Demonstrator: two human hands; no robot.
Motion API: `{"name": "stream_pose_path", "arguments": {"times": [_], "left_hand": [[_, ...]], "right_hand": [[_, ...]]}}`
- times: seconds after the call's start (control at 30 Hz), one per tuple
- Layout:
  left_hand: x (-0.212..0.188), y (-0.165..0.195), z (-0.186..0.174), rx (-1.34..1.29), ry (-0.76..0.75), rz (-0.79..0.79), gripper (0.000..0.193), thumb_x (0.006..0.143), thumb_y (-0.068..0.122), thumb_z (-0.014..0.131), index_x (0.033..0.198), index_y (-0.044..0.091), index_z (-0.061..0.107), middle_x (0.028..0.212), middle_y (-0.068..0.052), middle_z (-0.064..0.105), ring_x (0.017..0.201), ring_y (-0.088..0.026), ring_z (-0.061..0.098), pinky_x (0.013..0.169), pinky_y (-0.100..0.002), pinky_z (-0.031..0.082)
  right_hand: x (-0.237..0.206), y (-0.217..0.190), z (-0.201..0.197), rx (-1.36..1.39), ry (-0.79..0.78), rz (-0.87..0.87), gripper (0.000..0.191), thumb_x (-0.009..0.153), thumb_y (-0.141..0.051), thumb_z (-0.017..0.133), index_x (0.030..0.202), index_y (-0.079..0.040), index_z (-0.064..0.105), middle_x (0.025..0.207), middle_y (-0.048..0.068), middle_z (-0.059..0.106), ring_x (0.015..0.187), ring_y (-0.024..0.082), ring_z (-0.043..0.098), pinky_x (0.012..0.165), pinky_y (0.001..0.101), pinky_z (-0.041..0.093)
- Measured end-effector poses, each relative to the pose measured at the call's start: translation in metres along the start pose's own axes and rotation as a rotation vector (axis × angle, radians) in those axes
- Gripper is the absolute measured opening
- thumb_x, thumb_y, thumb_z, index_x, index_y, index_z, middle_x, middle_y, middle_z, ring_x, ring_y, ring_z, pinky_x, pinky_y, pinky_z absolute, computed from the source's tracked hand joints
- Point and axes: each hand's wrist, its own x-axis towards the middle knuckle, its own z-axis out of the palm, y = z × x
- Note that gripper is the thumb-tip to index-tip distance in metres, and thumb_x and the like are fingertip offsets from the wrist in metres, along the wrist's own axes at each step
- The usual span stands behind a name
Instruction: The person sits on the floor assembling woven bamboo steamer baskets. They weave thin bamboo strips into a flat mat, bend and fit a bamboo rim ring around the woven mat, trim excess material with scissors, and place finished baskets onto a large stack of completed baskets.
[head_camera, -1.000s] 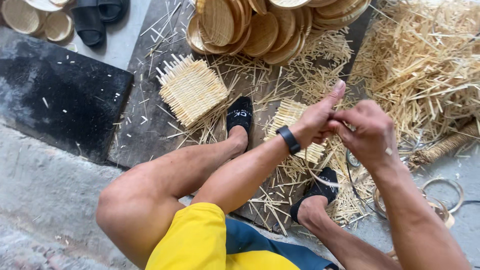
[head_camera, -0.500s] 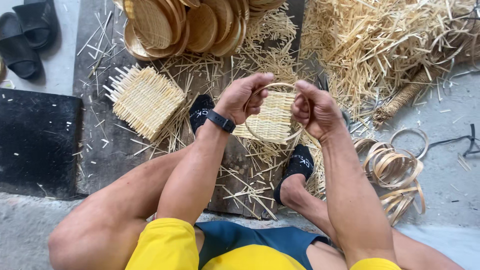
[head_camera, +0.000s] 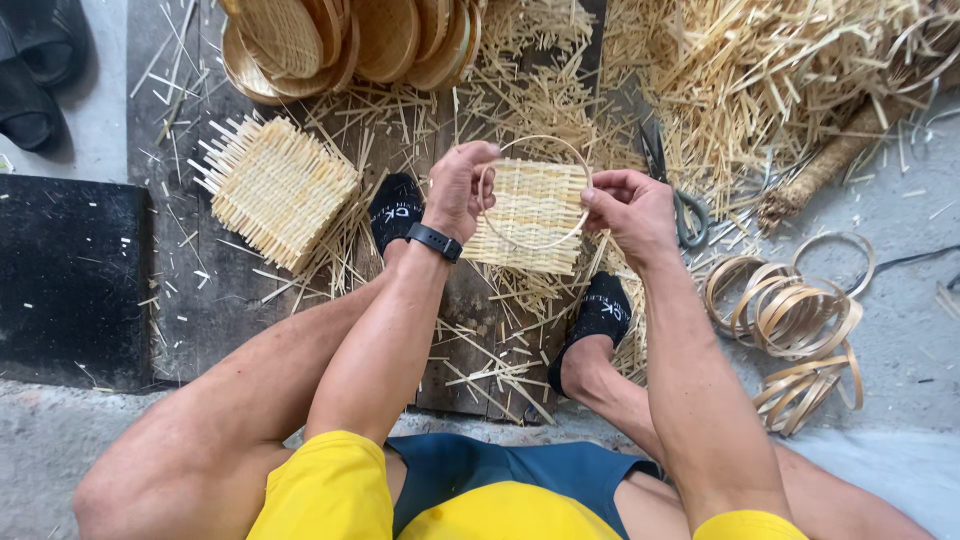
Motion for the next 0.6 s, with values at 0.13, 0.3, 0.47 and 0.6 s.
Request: {"name": "stream_pose_path", "arguments": {"times": [0.13,0.3,0.47,0.6], "left_hand": [[0.021,-0.048,-0.024,0.712,0.159,0.302,0.011,0.076,0.011,0.078,0.086,0.007,0.079,0.073,-0.001,0.076,0.062,-0.006,0.066,0.061,-0.025,0.054],[0.029,-0.082,-0.040,0.961,0.241,0.289,0.015,0.075,0.014,0.082,0.090,0.011,0.083,0.081,-0.006,0.079,0.070,-0.014,0.074,0.070,-0.028,0.059],[0.030,-0.087,-0.042,0.990,0.344,0.263,0.020,0.069,0.020,0.088,0.088,0.013,0.084,0.082,-0.008,0.079,0.073,-0.019,0.076,0.074,-0.030,0.059],[0.029,-0.088,-0.040,0.954,0.368,0.254,0.021,0.070,0.017,0.088,0.089,0.011,0.082,0.082,-0.008,0.079,0.073,-0.018,0.076,0.075,-0.030,0.060]], "right_hand": [[0.019,0.051,0.013,-0.245,0.208,0.108,0.017,0.084,-0.008,0.079,0.099,0.000,0.077,0.083,0.011,0.076,0.067,0.017,0.071,0.059,0.0294,0.060],[0.030,0.091,0.024,-0.635,0.331,-0.130,0.016,0.080,-0.014,0.083,0.094,-0.007,0.083,0.083,0.009,0.079,0.071,0.016,0.073,0.072,0.0299,0.058],[0.028,0.094,0.022,-0.629,0.319,-0.084,0.018,0.079,-0.017,0.083,0.095,-0.009,0.082,0.082,0.008,0.079,0.071,0.016,0.073,0.072,0.0295,0.058],[0.023,0.094,0.024,-0.609,0.307,-0.127,0.016,0.081,-0.016,0.083,0.095,-0.008,0.082,0.081,0.009,0.079,0.069,0.016,0.073,0.071,0.0291,0.057]]}}
